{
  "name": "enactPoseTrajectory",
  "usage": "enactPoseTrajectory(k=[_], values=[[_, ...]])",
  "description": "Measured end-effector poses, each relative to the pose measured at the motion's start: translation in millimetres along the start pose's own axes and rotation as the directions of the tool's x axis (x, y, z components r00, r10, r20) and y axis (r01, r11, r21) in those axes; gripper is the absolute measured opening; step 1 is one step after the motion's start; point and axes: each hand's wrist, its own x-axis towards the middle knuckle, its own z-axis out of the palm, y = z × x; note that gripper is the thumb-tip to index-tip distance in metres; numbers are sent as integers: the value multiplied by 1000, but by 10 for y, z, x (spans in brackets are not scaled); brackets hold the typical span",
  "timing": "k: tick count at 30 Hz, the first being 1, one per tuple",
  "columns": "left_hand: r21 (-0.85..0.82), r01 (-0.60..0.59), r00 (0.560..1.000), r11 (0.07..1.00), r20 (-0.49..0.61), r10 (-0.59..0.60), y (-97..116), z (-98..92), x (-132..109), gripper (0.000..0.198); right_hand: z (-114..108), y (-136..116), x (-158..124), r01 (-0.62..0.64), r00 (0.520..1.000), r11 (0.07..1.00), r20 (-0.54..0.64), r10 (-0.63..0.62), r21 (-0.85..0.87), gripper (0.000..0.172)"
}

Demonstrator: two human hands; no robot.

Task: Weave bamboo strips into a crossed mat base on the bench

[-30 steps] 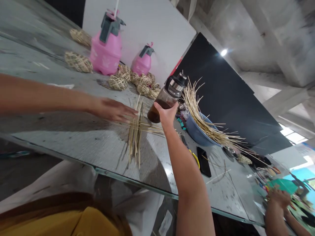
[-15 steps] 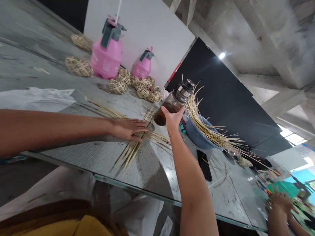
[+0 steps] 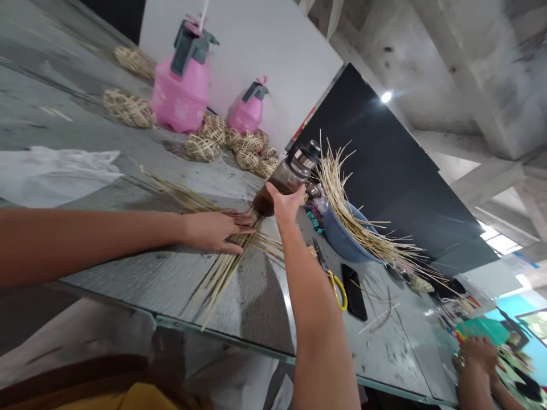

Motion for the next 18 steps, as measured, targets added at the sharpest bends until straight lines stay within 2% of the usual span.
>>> enactPoseTrajectory(k=[2, 5, 11, 15, 18], values=[[-49, -12, 998, 999, 58, 15, -31, -28, -6, 66, 47, 34, 3, 16, 999, 997, -32, -14, 69, 76], [-99, 26, 999, 995, 44, -22, -38, -31, -11, 67, 98, 99, 20, 33, 998, 992, -52, -27, 121, 77], [62, -15, 990, 998, 140, 7, -8, -38, -16, 66, 170, 233, 80, 61, 998, 995, -18, -59, 77, 80], [110, -6, 998, 994, 60, -1, -16, -145, 5, 53, 102, 252, 68, 44, 997, 999, 68, -46, 18, 88], [198, 59, 998, 978, -39, -53, -76, -251, 32, 41, -48, 291, -37, -69, 993, 982, 86, 85, -174, 71]])
